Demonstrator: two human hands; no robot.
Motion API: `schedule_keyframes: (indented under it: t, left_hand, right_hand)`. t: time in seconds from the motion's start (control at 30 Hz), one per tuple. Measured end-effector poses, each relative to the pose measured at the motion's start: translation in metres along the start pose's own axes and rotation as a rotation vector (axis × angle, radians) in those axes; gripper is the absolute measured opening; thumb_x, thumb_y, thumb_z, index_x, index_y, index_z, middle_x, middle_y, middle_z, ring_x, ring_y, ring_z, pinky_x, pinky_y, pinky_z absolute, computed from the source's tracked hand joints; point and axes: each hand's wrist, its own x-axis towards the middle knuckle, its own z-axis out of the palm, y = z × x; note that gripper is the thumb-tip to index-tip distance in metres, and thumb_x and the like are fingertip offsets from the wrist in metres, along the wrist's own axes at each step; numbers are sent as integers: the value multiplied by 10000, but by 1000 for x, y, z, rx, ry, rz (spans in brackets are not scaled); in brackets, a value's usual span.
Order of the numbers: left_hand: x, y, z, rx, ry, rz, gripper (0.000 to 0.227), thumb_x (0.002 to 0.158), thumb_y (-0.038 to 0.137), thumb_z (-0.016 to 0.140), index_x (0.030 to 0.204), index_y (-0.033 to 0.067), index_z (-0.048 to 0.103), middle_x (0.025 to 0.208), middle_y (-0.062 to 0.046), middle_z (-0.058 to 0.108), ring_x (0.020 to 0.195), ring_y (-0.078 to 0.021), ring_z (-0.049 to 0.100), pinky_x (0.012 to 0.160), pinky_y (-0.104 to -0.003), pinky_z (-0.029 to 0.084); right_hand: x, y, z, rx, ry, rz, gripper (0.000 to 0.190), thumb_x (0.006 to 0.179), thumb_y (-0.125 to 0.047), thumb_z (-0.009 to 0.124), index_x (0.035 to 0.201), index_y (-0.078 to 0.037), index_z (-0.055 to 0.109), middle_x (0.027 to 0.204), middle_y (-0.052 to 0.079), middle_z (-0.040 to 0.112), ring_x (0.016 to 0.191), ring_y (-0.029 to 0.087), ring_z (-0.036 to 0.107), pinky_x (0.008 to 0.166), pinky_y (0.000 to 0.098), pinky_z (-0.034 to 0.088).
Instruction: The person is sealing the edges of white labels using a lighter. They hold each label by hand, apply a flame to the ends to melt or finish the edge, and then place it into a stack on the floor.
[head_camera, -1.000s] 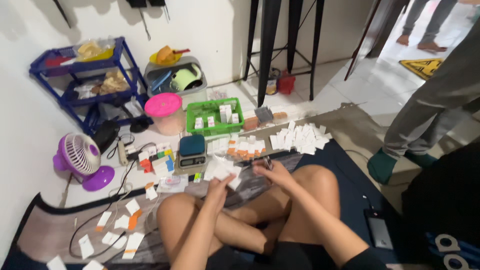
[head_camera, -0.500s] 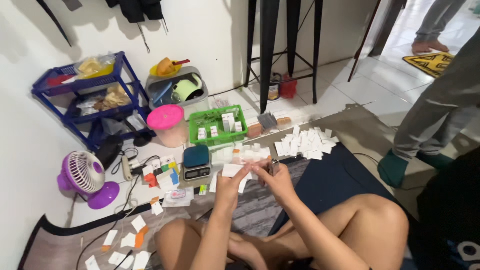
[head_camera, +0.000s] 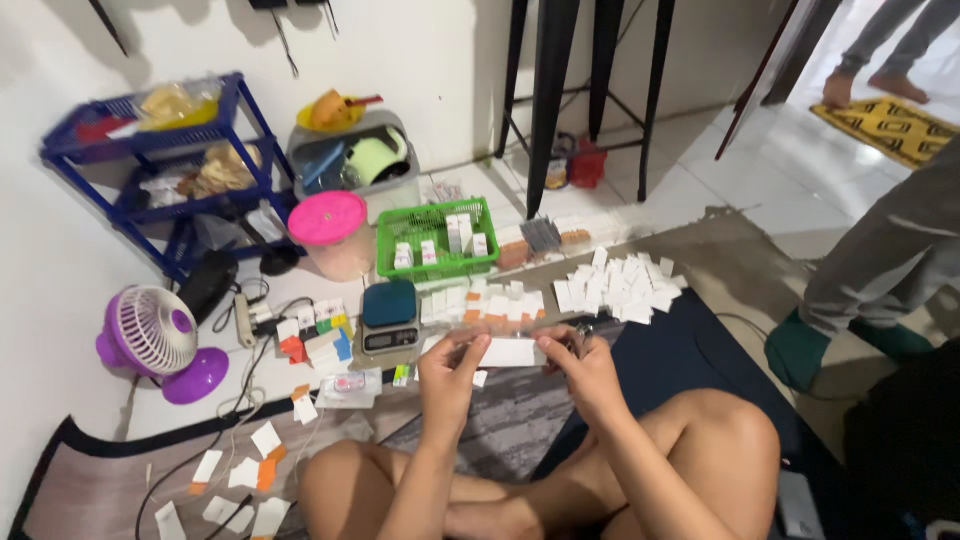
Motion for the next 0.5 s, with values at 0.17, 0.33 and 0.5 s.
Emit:
schedule_keyframes:
  t: [0.17,0.33,0.5]
  left_hand:
    - [9,-14,-1,-20,-26,-25,176,983,140,924,1131,44,915,913,-68,873,771,-108,767,674,-342,726]
    - [9,17,1,-64,-51,-73,322,935,111,960,1216,-13,862,961,-110,835,774,-178,803,680,-394,755]
    - [23,8,-7,45,-54,-246,188,958,142,899,1033,-26,862,748,-152,813,675,-234,815,665,-365,728]
  right_hand:
    - [10,5,4,22,-42,32,227,900,-83,939,1085,45,907,679,145,750,543,221,742,377,265,467]
    - [24,4,11,106,67,116,157,872,-24,945,974,74,877,656,141,729,542,225,731,471,307,555]
    - [49,4,5,9,-44,159,170,976,-154,869,939,11,888,1046,133,843,1041,262,789,896,438,613]
